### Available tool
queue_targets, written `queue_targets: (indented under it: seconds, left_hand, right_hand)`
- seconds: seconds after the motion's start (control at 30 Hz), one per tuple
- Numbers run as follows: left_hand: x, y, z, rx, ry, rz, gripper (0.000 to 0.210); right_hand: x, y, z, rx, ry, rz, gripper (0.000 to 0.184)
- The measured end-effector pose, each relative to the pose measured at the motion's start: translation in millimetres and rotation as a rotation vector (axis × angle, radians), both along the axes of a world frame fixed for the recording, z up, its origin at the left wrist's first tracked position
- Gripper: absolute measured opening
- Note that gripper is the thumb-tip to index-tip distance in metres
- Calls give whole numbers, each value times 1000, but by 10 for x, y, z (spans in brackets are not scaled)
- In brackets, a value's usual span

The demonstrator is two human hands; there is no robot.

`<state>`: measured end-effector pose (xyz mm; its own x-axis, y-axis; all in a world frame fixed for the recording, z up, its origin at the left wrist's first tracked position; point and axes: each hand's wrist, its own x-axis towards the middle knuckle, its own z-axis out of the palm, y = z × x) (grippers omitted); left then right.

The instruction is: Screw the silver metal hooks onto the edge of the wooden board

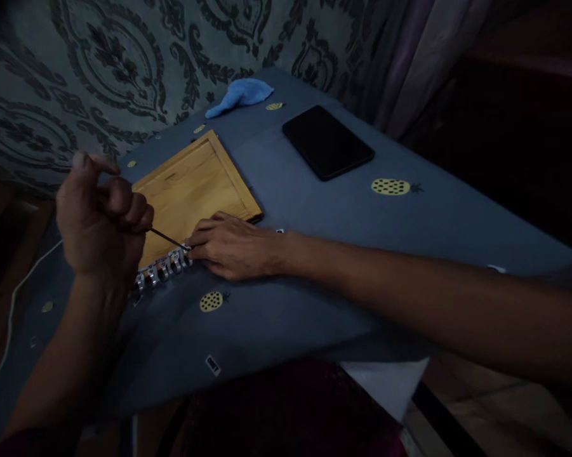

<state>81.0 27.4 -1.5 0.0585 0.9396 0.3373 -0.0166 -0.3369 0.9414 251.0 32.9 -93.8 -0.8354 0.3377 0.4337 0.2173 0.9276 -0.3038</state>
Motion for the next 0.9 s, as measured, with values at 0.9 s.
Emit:
queue_targets:
  seconds: [0.9]
  left_hand:
    - [113, -151, 36, 8, 58, 22, 4]
  right_hand:
    - [-14, 0, -28, 2, -6, -10, 32]
